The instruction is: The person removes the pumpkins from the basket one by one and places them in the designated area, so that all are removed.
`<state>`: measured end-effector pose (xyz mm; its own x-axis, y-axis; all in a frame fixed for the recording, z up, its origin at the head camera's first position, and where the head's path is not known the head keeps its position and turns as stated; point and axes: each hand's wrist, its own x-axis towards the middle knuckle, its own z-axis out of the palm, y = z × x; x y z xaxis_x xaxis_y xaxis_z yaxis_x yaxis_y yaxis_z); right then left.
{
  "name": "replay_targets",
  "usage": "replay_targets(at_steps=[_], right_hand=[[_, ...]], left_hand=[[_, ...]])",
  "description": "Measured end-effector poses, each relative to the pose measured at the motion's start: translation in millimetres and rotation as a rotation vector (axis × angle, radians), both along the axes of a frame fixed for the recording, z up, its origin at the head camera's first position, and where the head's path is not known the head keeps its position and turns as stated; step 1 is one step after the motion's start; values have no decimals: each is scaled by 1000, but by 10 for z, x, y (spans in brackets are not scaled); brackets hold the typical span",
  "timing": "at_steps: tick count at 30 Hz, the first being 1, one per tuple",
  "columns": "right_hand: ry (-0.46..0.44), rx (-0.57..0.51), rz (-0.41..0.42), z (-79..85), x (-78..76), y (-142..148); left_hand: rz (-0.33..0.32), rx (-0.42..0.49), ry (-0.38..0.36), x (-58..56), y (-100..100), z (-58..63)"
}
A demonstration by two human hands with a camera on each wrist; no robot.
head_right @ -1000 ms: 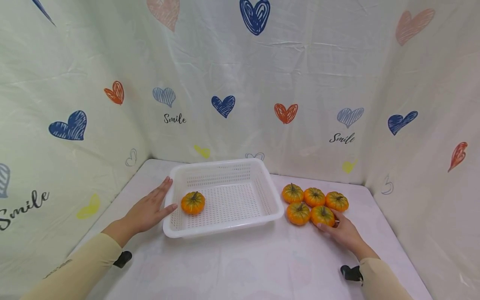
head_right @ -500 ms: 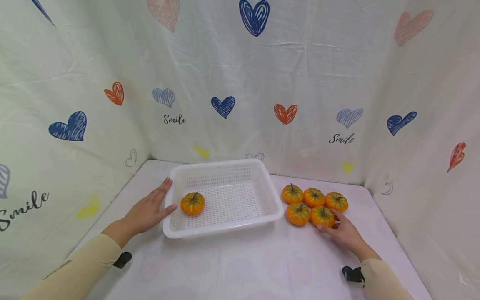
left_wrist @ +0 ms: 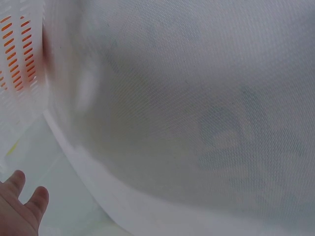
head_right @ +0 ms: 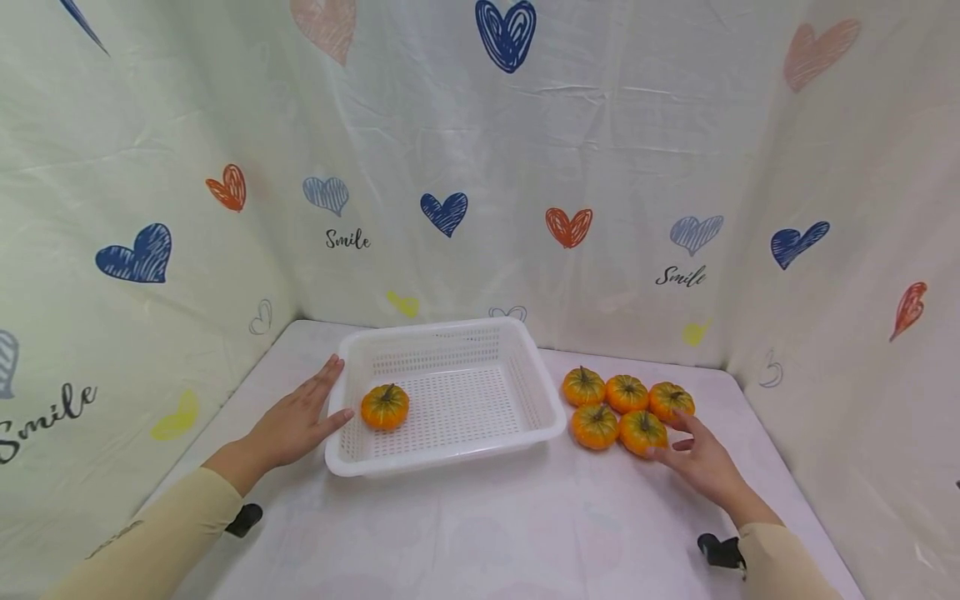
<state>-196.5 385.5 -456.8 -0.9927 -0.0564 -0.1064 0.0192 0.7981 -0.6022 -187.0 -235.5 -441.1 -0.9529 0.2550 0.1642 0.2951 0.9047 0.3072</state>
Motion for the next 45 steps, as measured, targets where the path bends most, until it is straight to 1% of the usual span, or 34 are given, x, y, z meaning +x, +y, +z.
replay_targets(at_steps=[5, 8, 11, 15, 18, 21, 26, 30, 35, 41, 45], right_hand=[[91, 22, 39, 228, -1, -47], [138, 25, 72, 421, -43, -145], [190, 32, 125, 621, -108, -283], [206, 11, 201, 874, -223, -500], [208, -5, 260, 1056, -336, -695], [226, 2, 316, 1233, -456, -915], [216, 2, 392, 1464, -662, -1325], [203, -9, 447, 1555, -832, -1688], [178, -42, 513, 1536, -1001, -2098], [143, -37, 553, 1480, -1102, -2540], [113, -48, 578, 1407, -1139, -2812]], left_hand=[[-2, -13, -13, 9, 5, 21], [-3, -11, -21, 15, 6, 36], [-2, -11, -13, 19, 11, 40], [2, -14, -11, 20, 14, 39], [4, -18, -21, 14, 9, 39], [7, -25, -29, 10, 5, 42], [3, -20, -30, 5, 2, 35], [5, -15, -34, 4, 0, 35], [-4, 3, -21, 1, 0, 25], [6, -19, -39, -14, 4, 21], [5, -11, -23, -3, -4, 27]])
